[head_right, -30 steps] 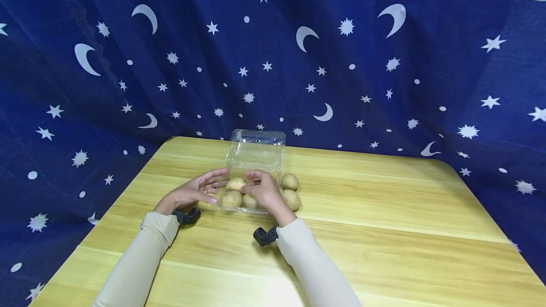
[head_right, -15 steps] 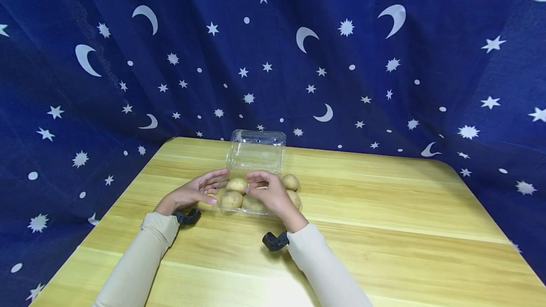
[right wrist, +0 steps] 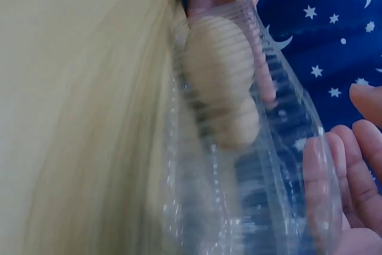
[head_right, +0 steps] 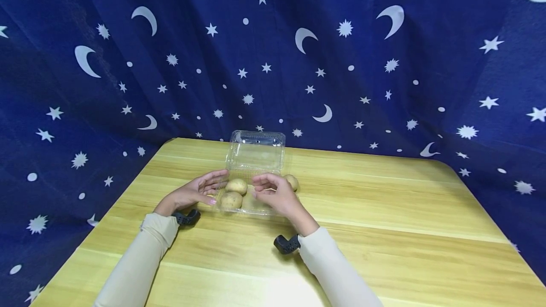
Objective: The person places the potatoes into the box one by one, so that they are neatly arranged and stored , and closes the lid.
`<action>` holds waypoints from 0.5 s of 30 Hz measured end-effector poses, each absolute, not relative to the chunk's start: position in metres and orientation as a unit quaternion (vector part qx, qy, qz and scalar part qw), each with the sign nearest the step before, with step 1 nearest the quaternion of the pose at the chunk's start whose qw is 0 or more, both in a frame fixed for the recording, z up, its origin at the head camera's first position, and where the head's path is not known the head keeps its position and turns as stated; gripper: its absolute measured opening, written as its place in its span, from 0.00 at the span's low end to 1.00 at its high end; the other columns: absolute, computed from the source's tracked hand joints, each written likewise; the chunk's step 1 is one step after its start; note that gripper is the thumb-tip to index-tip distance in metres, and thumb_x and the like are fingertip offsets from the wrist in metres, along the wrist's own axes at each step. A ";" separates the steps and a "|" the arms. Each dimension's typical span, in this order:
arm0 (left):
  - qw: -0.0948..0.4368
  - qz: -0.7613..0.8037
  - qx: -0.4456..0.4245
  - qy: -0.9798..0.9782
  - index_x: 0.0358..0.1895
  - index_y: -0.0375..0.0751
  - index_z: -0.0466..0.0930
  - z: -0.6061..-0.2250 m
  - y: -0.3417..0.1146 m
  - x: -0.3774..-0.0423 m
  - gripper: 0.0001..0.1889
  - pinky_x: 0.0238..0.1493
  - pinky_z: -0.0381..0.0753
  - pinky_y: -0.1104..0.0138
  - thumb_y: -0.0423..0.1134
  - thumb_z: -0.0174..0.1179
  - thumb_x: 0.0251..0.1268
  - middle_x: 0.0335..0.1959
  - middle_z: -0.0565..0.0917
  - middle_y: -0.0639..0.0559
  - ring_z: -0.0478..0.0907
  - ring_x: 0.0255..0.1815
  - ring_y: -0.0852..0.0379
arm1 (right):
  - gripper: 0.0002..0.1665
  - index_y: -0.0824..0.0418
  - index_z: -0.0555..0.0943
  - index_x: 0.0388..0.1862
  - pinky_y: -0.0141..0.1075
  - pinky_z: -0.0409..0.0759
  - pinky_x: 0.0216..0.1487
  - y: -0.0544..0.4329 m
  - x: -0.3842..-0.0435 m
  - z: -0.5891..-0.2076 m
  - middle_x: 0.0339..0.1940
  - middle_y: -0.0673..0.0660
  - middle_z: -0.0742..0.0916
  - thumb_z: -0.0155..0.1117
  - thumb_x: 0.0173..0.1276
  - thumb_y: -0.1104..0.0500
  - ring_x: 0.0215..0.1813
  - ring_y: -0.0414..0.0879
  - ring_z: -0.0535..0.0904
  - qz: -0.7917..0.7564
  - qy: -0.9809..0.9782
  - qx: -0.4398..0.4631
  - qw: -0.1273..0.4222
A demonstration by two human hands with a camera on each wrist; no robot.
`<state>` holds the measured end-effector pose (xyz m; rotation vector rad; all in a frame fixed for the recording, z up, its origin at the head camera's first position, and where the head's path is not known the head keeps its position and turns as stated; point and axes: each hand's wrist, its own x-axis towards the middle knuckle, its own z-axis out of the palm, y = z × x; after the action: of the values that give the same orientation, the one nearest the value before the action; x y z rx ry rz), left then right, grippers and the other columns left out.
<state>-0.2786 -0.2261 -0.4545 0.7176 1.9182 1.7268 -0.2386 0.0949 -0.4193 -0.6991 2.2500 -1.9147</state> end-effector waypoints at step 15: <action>0.223 0.621 0.268 0.702 0.87 0.28 0.44 -0.455 -0.226 -0.278 0.55 0.77 0.67 0.59 0.34 0.75 0.67 0.87 0.49 0.28 0.50 0.86 0.27 | 0.24 0.85 0.77 0.62 0.30 0.84 0.57 0.118 -0.233 -0.427 0.54 0.77 0.84 0.67 0.69 0.76 0.52 0.51 0.85 -0.635 0.725 -0.257 0.064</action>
<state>-0.2781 -0.2255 -0.4553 0.7399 1.9396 1.7145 -0.2335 0.1183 -0.4266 -0.7761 2.1897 -1.9179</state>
